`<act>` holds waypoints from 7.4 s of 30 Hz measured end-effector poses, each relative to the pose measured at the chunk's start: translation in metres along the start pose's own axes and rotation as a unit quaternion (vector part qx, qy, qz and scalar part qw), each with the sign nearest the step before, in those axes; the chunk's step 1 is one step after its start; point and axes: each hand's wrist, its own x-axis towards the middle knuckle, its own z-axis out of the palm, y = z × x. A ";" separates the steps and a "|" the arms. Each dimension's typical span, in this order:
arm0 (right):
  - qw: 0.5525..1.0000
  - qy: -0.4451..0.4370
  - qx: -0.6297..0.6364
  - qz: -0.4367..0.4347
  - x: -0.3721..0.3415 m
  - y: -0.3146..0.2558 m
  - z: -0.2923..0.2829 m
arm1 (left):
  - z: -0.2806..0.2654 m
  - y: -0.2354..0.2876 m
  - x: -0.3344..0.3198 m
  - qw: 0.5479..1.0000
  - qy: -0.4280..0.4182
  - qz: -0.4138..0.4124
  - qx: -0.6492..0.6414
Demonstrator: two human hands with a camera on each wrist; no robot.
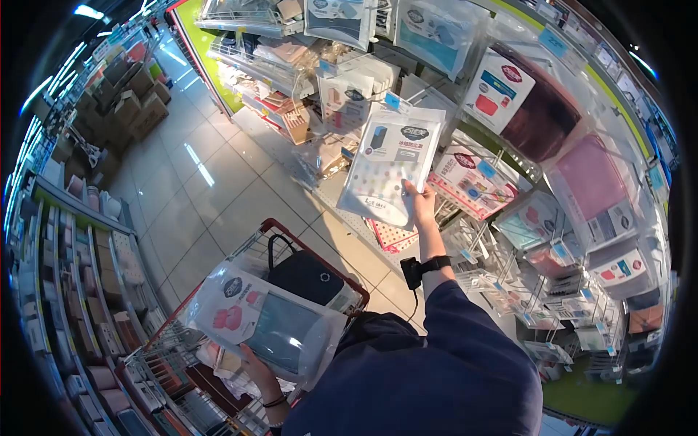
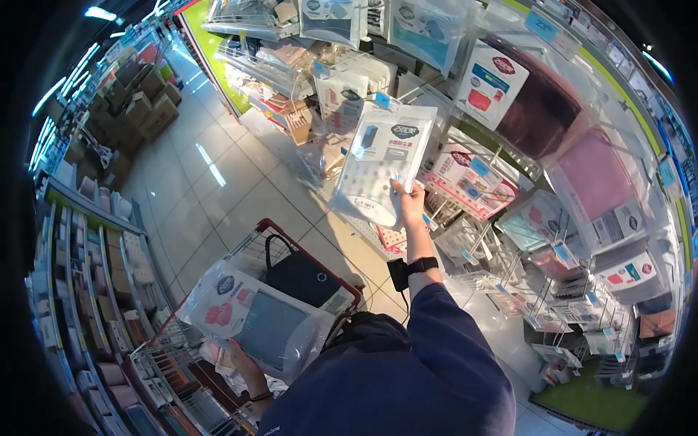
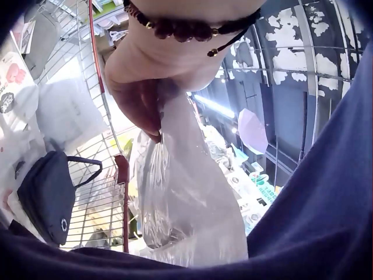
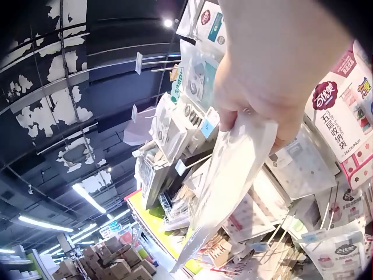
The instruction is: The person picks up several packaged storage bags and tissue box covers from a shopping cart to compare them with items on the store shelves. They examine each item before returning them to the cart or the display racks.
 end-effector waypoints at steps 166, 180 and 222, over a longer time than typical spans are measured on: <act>0.993 0.015 0.020 0.119 -0.379 -0.057 0.021 | -0.128 -0.040 0.082 0.741 -0.487 0.149 0.439; 0.986 0.100 -0.009 0.135 -0.386 -0.052 -0.001 | -0.130 -0.055 0.093 0.726 -0.507 0.139 0.443; 0.952 0.265 -0.049 0.147 -0.277 -0.045 -0.346 | -0.090 -0.103 0.085 0.716 -0.213 0.107 0.656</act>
